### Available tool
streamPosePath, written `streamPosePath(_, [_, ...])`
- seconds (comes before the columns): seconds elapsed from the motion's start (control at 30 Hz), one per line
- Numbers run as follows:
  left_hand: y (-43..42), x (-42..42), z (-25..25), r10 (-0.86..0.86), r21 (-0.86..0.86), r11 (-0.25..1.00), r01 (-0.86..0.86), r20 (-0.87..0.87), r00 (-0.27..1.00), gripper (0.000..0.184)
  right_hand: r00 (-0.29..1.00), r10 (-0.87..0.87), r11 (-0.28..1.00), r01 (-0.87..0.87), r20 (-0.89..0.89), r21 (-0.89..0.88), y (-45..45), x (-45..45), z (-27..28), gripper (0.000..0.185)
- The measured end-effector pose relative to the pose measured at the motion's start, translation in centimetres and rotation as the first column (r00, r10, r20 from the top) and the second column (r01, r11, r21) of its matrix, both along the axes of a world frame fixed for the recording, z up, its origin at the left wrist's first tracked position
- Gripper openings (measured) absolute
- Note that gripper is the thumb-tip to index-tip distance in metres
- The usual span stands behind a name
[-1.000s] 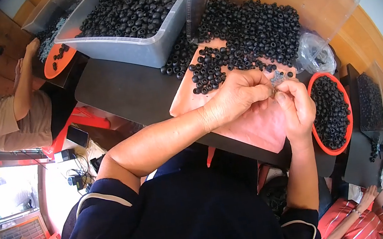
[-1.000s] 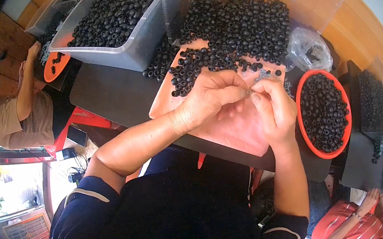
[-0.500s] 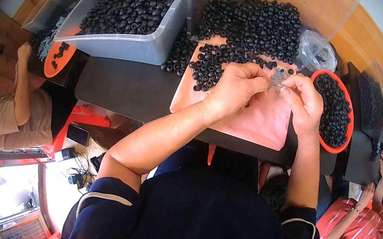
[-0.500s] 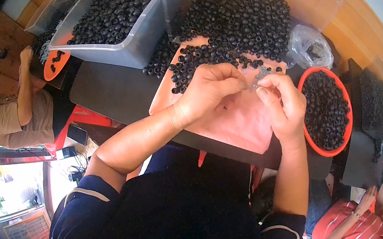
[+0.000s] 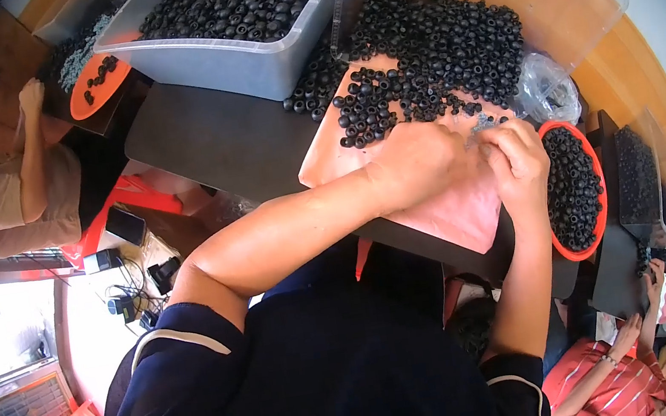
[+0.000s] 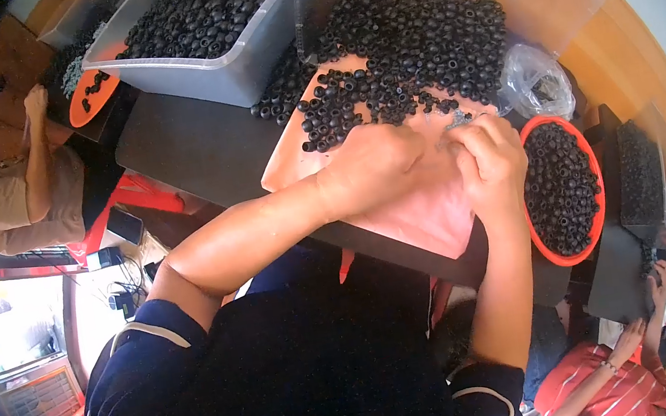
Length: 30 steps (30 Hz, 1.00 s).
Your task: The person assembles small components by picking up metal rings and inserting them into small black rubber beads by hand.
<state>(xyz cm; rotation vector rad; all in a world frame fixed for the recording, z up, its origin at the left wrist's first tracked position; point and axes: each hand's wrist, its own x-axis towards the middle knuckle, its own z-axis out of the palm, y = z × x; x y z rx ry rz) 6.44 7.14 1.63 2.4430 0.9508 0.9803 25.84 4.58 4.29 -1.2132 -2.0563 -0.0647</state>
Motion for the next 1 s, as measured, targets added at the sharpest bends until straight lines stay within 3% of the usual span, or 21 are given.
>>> streamPosePath(0.2, [0.3, -0.9, 0.6, -0.064, -0.061, 0.996, 0.06, -0.061, 0.996, 0.013, 0.96, -0.119, 0.993, 0.116, 0.255, 0.026, 0.2, -0.3, -0.8, 0.012])
streamPosePath(0.27, [0.4, -1.2, 0.7, -0.123, -0.094, 0.989, 0.114, -0.092, 0.988, 0.013, 0.947, -0.132, 0.99, 0.14, 0.294, -0.005, 0.0, -0.6, -0.6, 0.012])
streamPosePath(0.37, [0.5, -1.0, 0.8, -0.085, -0.137, 0.988, 0.066, -0.14, 0.987, 0.014, 0.933, -0.137, 0.99, 0.143, 0.333, 0.006, -0.1, -1.0, -0.4, 0.013])
streamPosePath(0.6, [0.2, -0.9, 1.5, 0.062, -0.257, 0.965, -0.053, 0.028, 0.998, 0.014, 0.944, -0.095, 0.995, 0.102, 0.317, -0.005, 0.0, -1.1, -0.4, 0.017])
streamPosePath(0.7, [0.9, -1.0, 1.2, 0.067, -0.434, 0.9, 0.036, 0.221, 0.973, 0.013, 0.999, 0.047, 0.998, -0.047, 0.0, -0.047, 0.3, -0.2, -0.3, 0.019])
streamPosePath(0.8, [1.4, -1.0, 0.9, 0.07, -0.596, 0.77, 0.228, 0.434, 0.898, 0.013, 0.887, 0.15, 0.968, -0.222, -0.437, -0.117, 0.0, -0.4, 0.0, 0.019])
streamPosePath(0.87, [1.0, -1.3, 2.6, 0.092, -0.74, 0.57, 0.356, 0.489, 0.868, 0.013, 0.807, 0.171, 0.953, -0.282, -0.565, -0.113, -0.3, -0.6, 0.0, 0.02])
streamPosePath(0.97, [0.8, -1.2, 3.1, 0.151, -0.75, 0.32, 0.579, 0.643, 0.75, 0.011, 0.713, 0.176, 0.936, -0.335, -0.679, -0.108, -0.5, -0.9, -0.2, 0.021])
streamPosePath(1.0, [0.8, -1.2, 3.2, 0.168, -0.752, 0.292, 0.591, 0.648, 0.743, 0.011, 0.699, 0.172, 0.934, -0.34, -0.694, -0.111, -0.5, -0.9, -0.3, 0.021])
